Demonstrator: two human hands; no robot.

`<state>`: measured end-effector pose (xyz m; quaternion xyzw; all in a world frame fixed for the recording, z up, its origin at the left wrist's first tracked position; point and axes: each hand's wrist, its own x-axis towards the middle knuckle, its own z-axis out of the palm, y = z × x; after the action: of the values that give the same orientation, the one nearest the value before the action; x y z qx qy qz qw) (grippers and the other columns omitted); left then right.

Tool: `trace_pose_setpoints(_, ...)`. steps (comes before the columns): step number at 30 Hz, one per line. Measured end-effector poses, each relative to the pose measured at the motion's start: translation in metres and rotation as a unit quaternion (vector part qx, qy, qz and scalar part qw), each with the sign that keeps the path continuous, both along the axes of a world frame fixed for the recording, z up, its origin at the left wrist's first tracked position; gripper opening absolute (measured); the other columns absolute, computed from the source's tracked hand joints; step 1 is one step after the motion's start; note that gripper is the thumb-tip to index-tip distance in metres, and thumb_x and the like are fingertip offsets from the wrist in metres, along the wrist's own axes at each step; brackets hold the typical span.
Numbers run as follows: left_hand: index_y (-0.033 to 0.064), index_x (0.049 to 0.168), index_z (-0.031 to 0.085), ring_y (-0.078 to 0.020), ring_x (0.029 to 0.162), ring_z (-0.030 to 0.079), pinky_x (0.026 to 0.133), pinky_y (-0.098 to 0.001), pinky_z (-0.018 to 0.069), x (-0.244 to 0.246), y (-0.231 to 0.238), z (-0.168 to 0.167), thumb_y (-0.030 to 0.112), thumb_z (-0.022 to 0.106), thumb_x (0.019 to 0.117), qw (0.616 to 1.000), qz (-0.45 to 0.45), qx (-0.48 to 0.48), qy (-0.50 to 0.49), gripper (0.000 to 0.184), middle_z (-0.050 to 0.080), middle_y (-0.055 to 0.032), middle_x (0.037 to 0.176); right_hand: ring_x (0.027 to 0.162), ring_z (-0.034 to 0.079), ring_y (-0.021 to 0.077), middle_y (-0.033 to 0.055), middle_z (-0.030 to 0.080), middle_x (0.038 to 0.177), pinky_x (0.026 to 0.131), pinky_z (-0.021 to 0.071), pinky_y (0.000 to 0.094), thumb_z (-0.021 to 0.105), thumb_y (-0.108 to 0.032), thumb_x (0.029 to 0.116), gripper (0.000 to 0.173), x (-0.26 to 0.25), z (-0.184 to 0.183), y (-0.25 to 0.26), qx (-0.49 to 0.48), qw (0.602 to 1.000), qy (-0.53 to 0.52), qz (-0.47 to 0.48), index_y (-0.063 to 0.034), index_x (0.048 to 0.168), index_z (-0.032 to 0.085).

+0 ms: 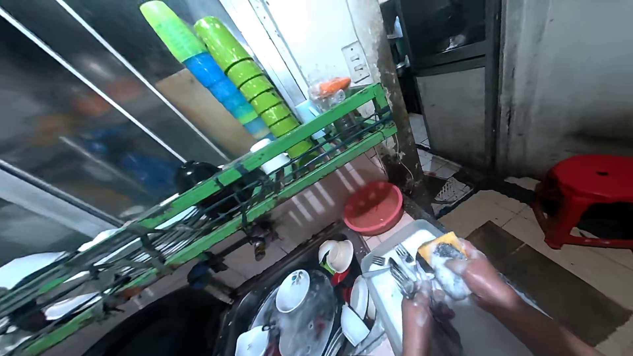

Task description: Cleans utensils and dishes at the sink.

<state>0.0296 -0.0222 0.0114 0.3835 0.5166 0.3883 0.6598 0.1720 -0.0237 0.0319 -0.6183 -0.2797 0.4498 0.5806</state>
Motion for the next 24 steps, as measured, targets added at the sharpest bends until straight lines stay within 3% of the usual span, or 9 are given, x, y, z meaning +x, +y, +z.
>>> trace_pose_setpoints(3,-0.0040,0.105,0.057,-0.0154,0.053,0.060,0.053,-0.0302,0.0557,-0.002,-0.005,0.004,0.009,0.052,0.1052,0.999,-0.021,-0.016,-0.031,0.015,0.062,-0.0081,0.068,0.104,0.068,0.0196,0.0146,0.066,0.124,0.087,0.0583,0.0397,0.070,-0.001,0.0798,0.064,0.002,-0.006,0.002,0.016,0.999,0.035,-0.021,-0.0048,0.141,0.052)
trace_pose_setpoints(5,-0.0012,0.099,0.057,-0.0108,0.050,0.053,0.049,-0.0253,0.0487,-0.008,0.000,0.003,0.009,0.053,0.1042,1.000,-0.017,-0.003,-0.019,0.012,0.055,-0.0040,0.064,0.104,0.069,0.0188,0.0139,0.064,0.127,0.085,0.0597,0.0378,0.067,-0.003,0.0866,0.067,0.004,0.002,-0.003,0.020,0.997,0.079,0.005,-0.0081,0.149,0.044)
trace_pose_setpoints(7,-0.0024,0.100,0.058,-0.0089,0.049,0.052,0.048,-0.0228,0.0472,-0.013,0.005,0.004,0.008,0.054,0.1046,1.000,0.013,0.016,-0.006,0.012,0.055,-0.0033,0.063,0.099,0.070,0.0192,0.0135,0.065,0.122,0.081,0.0613,0.0375,0.064,-0.011,0.0944,0.065,0.006,0.012,-0.006,0.024,0.992,0.110,0.051,-0.0113,0.154,0.037)
trace_pose_setpoints(9,-0.0038,0.102,0.058,-0.0091,0.051,0.054,0.050,-0.0233,0.0498,-0.012,0.004,0.010,0.007,0.055,0.1036,0.999,0.025,0.030,0.024,0.011,0.057,-0.0038,0.063,0.105,0.069,0.0183,0.0124,0.066,0.123,0.090,0.0587,0.0373,0.069,-0.021,0.0943,0.060,0.003,0.014,-0.005,0.026,0.991,0.022,0.133,-0.0073,0.148,0.045)
trace_pose_setpoints(11,-0.0052,0.105,0.058,-0.0109,0.054,0.056,0.054,-0.0264,0.0508,-0.006,-0.004,0.017,0.004,0.055,0.1010,0.997,0.020,0.035,0.059,0.011,0.058,-0.0049,0.066,0.119,0.063,0.0245,0.0164,0.064,0.131,0.105,0.0502,0.0440,0.074,-0.025,0.0910,0.059,-0.001,0.012,0.004,0.020,0.973,-0.134,0.185,-0.0051,0.142,0.054)
trace_pose_setpoints(14,-0.0032,0.104,0.057,-0.0087,0.050,0.053,0.049,-0.0231,0.0476,-0.002,-0.010,0.016,0.007,0.054,0.1041,0.999,0.017,0.007,0.048,0.011,0.057,-0.0040,0.065,0.132,0.055,0.0369,0.0253,0.058,0.140,0.114,0.0406,0.0533,0.070,-0.030,0.0961,0.064,0.003,0.011,0.021,-0.034,0.948,-0.270,0.162,-0.0024,0.149,0.048)
trace_pose_setpoints(17,-0.0036,0.105,0.058,-0.0085,0.049,0.053,0.048,-0.0224,0.0476,-0.008,-0.007,0.015,0.007,0.054,0.1040,0.998,0.022,0.013,0.059,0.011,0.058,-0.0041,0.064,0.131,0.056,0.0380,0.0256,0.058,0.139,0.113,0.0419,0.0539,0.068,-0.029,0.0967,0.067,-0.010,0.007,0.017,-0.048,0.951,-0.266,0.151,-0.0034,0.153,0.043)
trace_pose_setpoints(21,-0.0064,0.106,0.055,-0.0103,0.050,0.056,0.050,-0.0249,0.0502,-0.016,-0.008,0.015,0.000,0.054,0.1000,0.994,0.021,0.022,0.105,0.009,0.057,-0.0054,0.064,0.129,0.058,0.0364,0.0222,0.059,0.139,0.110,0.0440,0.0550,0.069,-0.033,0.0962,0.071,-0.024,0.008,0.004,-0.081,0.929,-0.277,0.230,-0.0102,0.156,0.038)
trace_pose_setpoints(24,-0.0050,0.106,0.055,-0.0084,0.049,0.054,0.047,-0.0220,0.0486,-0.021,-0.010,0.006,0.004,0.050,0.1048,0.999,0.008,0.003,0.052,0.010,0.058,-0.0044,0.065,0.129,0.058,0.0384,0.0232,0.060,0.138,0.110,0.0435,0.0575,0.068,-0.033,0.0969,0.063,-0.006,0.006,0.024,-0.047,0.922,-0.336,0.186,-0.0053,0.149,0.047)
